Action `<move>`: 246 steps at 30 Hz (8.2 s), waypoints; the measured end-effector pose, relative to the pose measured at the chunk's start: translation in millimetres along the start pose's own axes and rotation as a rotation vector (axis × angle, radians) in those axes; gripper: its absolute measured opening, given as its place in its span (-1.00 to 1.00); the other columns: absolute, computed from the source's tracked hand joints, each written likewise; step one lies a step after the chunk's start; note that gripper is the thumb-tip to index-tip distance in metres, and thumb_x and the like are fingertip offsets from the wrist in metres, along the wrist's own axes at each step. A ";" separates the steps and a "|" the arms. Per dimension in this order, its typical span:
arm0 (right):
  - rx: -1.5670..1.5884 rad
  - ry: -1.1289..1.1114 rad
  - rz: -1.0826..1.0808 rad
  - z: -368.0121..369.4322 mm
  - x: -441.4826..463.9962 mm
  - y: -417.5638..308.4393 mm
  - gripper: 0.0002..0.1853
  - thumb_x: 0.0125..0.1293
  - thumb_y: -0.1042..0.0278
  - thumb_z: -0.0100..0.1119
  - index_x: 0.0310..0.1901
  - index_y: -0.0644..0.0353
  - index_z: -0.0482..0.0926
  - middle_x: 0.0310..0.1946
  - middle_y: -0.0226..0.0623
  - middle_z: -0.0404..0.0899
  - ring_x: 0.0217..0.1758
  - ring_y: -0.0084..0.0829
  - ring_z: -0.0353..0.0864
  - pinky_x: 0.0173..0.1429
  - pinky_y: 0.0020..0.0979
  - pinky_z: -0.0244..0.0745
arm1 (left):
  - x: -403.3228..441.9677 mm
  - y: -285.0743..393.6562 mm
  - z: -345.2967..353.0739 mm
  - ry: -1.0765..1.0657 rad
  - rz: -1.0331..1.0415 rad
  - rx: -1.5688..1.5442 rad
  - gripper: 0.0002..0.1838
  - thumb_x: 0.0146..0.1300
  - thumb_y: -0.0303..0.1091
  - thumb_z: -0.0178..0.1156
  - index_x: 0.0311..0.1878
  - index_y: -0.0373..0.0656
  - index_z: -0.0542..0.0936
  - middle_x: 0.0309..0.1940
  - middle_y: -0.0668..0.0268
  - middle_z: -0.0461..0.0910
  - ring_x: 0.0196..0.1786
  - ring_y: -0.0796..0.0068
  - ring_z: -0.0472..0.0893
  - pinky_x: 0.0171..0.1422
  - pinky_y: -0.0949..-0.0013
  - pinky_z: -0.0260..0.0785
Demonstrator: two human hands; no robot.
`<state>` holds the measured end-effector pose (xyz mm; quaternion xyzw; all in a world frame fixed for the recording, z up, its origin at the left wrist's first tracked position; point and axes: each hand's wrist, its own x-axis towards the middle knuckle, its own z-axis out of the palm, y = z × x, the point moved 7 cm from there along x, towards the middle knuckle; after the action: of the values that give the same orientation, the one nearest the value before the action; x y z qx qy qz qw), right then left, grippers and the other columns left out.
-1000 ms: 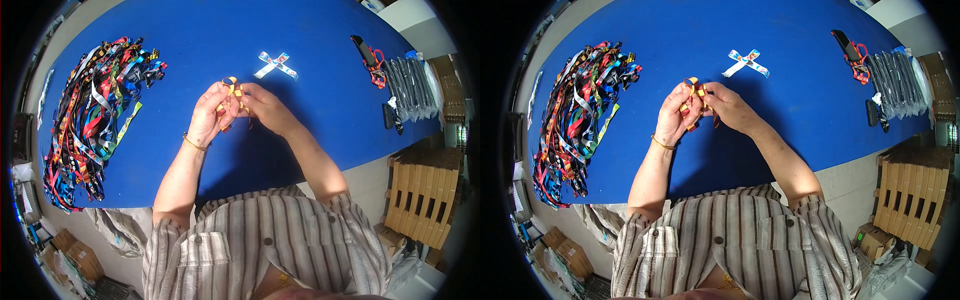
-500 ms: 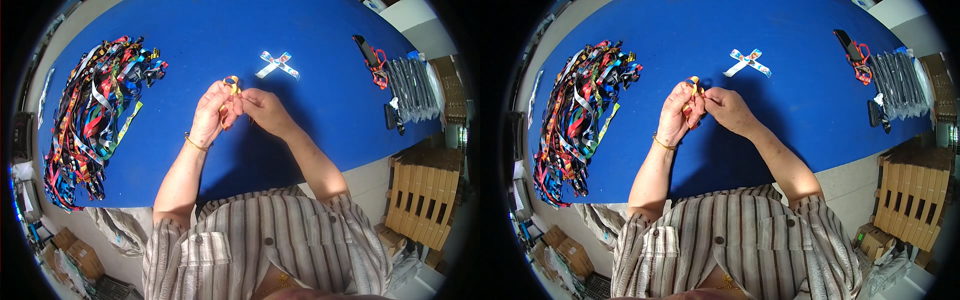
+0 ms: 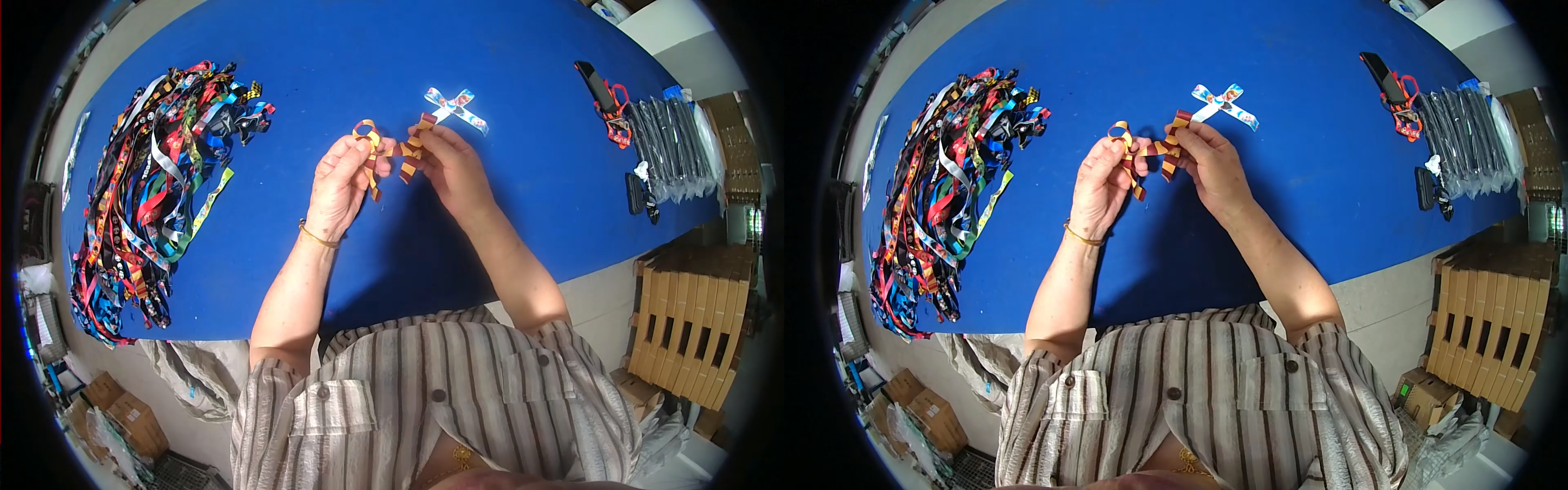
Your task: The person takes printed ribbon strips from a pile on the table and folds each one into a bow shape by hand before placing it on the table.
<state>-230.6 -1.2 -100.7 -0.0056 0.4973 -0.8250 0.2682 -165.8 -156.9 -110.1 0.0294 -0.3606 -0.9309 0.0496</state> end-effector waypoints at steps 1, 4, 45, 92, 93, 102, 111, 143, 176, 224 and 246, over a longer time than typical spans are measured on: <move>0.014 0.004 0.011 -1.3 1.0 3.2 -0.78 0.56 0.34 0.16 0.08 0.23 0.66 -0.02 -0.33 0.71 0.03 -0.47 0.71 0.15 -0.34 0.58 | -1.1 0.9 4.2 -0.022 -0.005 -0.041 -0.78 0.56 -0.30 0.17 0.10 -0.24 0.57 0.06 0.00 0.69 -0.14 0.37 0.67 0.07 0.32 0.56; 0.045 -0.002 0.042 -1.5 1.1 12.7 -0.79 0.56 0.34 0.16 0.08 0.22 0.65 -0.01 -0.33 0.71 0.03 -0.47 0.70 0.15 -0.33 0.58 | -4.7 6.7 21.0 -0.056 -0.026 -0.128 -0.79 0.58 -0.29 0.14 0.09 -0.22 0.54 0.04 -0.03 0.70 -0.19 0.38 0.68 0.00 0.34 0.57; -0.451 -0.249 -0.124 17.0 0.7 10.8 -0.82 0.54 0.34 0.22 -0.10 0.30 0.62 -0.30 -0.41 0.68 -0.24 -0.67 0.64 -0.11 -0.55 0.56 | -3.6 -13.7 4.7 0.008 -0.196 0.383 -0.70 0.56 -0.37 0.10 0.20 -0.35 0.39 -0.29 0.27 0.60 -0.49 0.72 0.38 -0.36 0.64 0.23; -0.886 -0.327 -0.526 40.4 -13.4 -26.4 -0.91 0.31 0.44 0.39 -0.22 0.20 0.66 -0.23 -0.31 0.69 -0.07 -0.43 0.69 0.04 -0.38 0.60 | -4.9 -2.2 -2.4 0.157 -0.098 0.459 -0.77 0.57 -0.32 0.19 -0.12 -0.20 0.36 -0.38 0.12 0.68 -0.53 0.52 0.62 -0.48 0.53 0.46; -0.904 -0.335 -0.559 40.7 -15.4 -27.3 -0.90 0.31 0.44 0.39 -0.22 0.21 0.65 -0.22 -0.31 0.69 -0.08 -0.42 0.70 0.04 -0.38 0.60 | -4.9 -1.7 -3.1 0.161 -0.103 0.444 -0.78 0.56 -0.34 0.20 -0.13 -0.20 0.37 -0.37 0.13 0.68 -0.52 0.51 0.63 -0.46 0.52 0.48; -0.849 -0.408 -0.344 27.8 -11.9 -18.3 -0.84 0.32 0.45 0.40 -0.13 0.21 0.62 -0.12 -0.32 0.71 -0.02 -0.45 0.71 0.14 -0.38 0.59 | -2.9 -7.6 -2.1 -0.047 -0.175 0.278 -0.77 0.40 -0.57 0.32 -0.29 -0.14 0.44 -0.31 0.18 0.68 -0.41 0.51 0.66 -0.29 0.48 0.53; -0.782 -0.433 -0.199 18.0 -5.8 -11.6 -0.81 0.34 0.51 0.35 -0.08 0.17 0.55 -0.25 -0.49 0.60 -0.16 -0.66 0.56 -0.03 -0.51 0.49 | -2.0 -2.5 -1.9 -0.079 -0.172 0.402 -0.71 0.31 -0.67 0.34 -0.34 -0.13 0.42 -0.29 0.20 0.70 -0.37 0.57 0.62 -0.27 0.50 0.49; -0.458 -0.196 0.274 3.2 -5.0 -3.4 -0.63 0.53 0.03 0.23 -0.14 0.25 0.68 -0.38 -0.33 0.69 -0.38 -0.53 0.67 -0.18 -0.51 0.59 | -37.4 17.4 73.5 -0.228 0.998 1.576 -0.79 0.17 -0.67 0.29 -0.30 -0.21 0.44 -0.16 0.13 0.68 -0.21 0.14 0.67 -0.09 0.18 0.56; -0.911 -0.089 -0.937 22.2 -28.7 -39.2 -0.96 0.53 0.53 0.15 -0.10 0.25 0.49 -0.27 -0.20 0.57 -0.30 -0.28 0.65 -0.21 -0.35 0.57 | -7.5 1.3 19.0 -0.107 0.079 0.260 -0.77 0.47 -0.66 0.11 0.11 -0.27 0.62 0.04 0.22 0.65 0.04 0.42 0.67 0.12 0.40 0.54; -0.561 -0.326 -0.082 5.2 -6.2 0.1 -0.92 0.48 0.45 0.21 -0.14 0.27 0.61 -0.39 -0.50 0.58 -0.36 -0.73 0.52 -0.25 -0.57 0.48 | -3.2 -12.8 4.9 -0.073 -0.265 0.336 -0.81 0.45 -0.41 0.32 0.01 -0.30 0.61 -0.19 0.22 0.74 -0.29 0.53 0.71 -0.08 0.44 0.63; -0.548 -0.379 -0.150 0.4 -6.4 7.3 -0.84 0.56 0.32 0.20 -0.11 0.25 0.56 -0.32 -0.46 0.61 -0.23 -0.70 0.56 -0.11 -0.56 0.52 | -4.8 -15.5 4.5 -0.080 -0.271 0.517 -0.85 0.45 -0.50 0.29 0.01 -0.29 0.58 -0.14 0.21 0.73 -0.12 0.47 0.75 -0.01 0.48 0.60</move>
<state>-221.8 -1.2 -104.9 -0.2674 0.6401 -0.6623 0.2829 -162.5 -141.9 -117.1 0.0520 -0.5805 -0.8066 -0.0987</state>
